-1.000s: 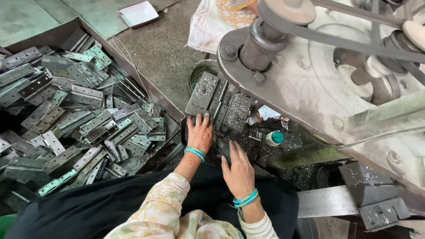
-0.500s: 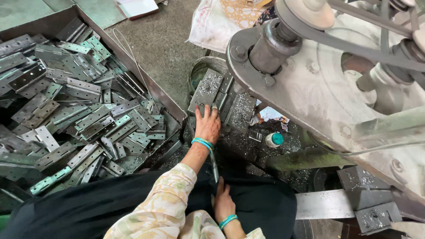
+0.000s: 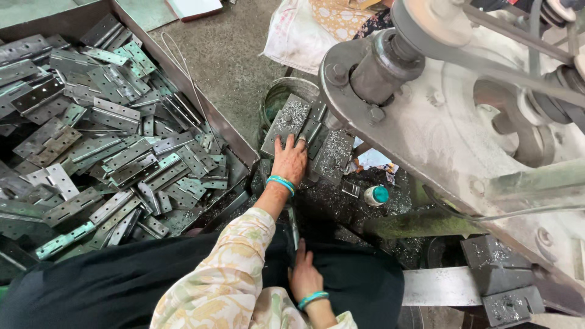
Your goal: The person takes L-shaped metal brackets from a bin and places them one at a time under a mechanical drill to create holes.
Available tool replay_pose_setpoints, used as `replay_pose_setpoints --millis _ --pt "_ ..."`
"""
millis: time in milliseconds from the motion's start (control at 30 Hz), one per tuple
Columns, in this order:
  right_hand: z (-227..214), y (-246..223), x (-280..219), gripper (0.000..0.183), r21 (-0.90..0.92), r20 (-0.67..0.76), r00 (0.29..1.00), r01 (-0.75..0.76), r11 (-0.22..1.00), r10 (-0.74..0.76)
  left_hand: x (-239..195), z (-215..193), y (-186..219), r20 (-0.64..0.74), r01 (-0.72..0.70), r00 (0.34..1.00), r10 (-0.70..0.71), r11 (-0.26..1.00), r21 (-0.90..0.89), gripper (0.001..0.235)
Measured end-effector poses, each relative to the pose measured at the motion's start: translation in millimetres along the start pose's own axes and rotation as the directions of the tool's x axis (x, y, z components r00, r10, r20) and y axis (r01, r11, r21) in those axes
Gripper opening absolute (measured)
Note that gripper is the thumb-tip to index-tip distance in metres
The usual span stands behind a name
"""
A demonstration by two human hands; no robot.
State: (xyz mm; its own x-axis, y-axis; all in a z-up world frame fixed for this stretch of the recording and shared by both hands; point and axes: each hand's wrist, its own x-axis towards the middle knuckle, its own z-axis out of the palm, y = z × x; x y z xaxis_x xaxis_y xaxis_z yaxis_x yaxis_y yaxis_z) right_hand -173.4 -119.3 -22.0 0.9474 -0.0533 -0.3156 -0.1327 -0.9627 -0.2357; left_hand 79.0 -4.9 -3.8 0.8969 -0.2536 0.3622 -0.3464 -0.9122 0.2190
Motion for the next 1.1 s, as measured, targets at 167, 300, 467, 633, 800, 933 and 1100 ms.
replay_pose_setpoints --millis 167,300,467,633,800,933,1100 --pt "6.6 0.8 -4.7 0.088 -0.004 0.108 0.993 -0.039 0.999 0.039 -13.2 -0.2 -2.4 -0.013 -0.029 0.999 0.029 0.999 0.019 0.032" --pt "-26.6 17.9 1.9 0.086 -0.005 -0.002 0.999 0.048 0.999 -0.048 13.8 6.0 -10.1 0.004 -0.013 1.0 0.013 0.999 0.041 0.03" --pt "-0.5 -0.4 5.4 0.099 -0.085 0.167 0.986 -0.008 0.996 0.022 34.7 18.1 -5.5 -0.028 0.0 1.0 0.001 1.0 0.027 0.029" --pt "0.5 -3.7 2.3 0.095 0.014 0.178 0.984 -0.018 1.0 0.016 15.0 19.5 -12.6 -0.003 -0.044 0.999 0.045 0.999 0.015 0.031" --pt "-30.9 21.7 2.5 0.087 0.022 0.043 0.998 0.048 0.999 -0.049 23.3 23.3 -7.3 0.041 -0.019 0.999 0.019 1.0 0.006 0.032" --pt "16.0 14.6 15.7 0.093 -0.074 0.184 0.983 -0.015 0.997 0.029 41.4 21.1 -6.2 0.069 -0.015 0.997 0.017 1.0 -0.018 0.032" --pt "42.9 20.6 13.0 0.099 -0.012 0.18 0.983 -0.025 1.0 0.027 35.3 17.5 -14.6 0.022 -0.017 1.0 0.017 0.999 -0.037 0.033"
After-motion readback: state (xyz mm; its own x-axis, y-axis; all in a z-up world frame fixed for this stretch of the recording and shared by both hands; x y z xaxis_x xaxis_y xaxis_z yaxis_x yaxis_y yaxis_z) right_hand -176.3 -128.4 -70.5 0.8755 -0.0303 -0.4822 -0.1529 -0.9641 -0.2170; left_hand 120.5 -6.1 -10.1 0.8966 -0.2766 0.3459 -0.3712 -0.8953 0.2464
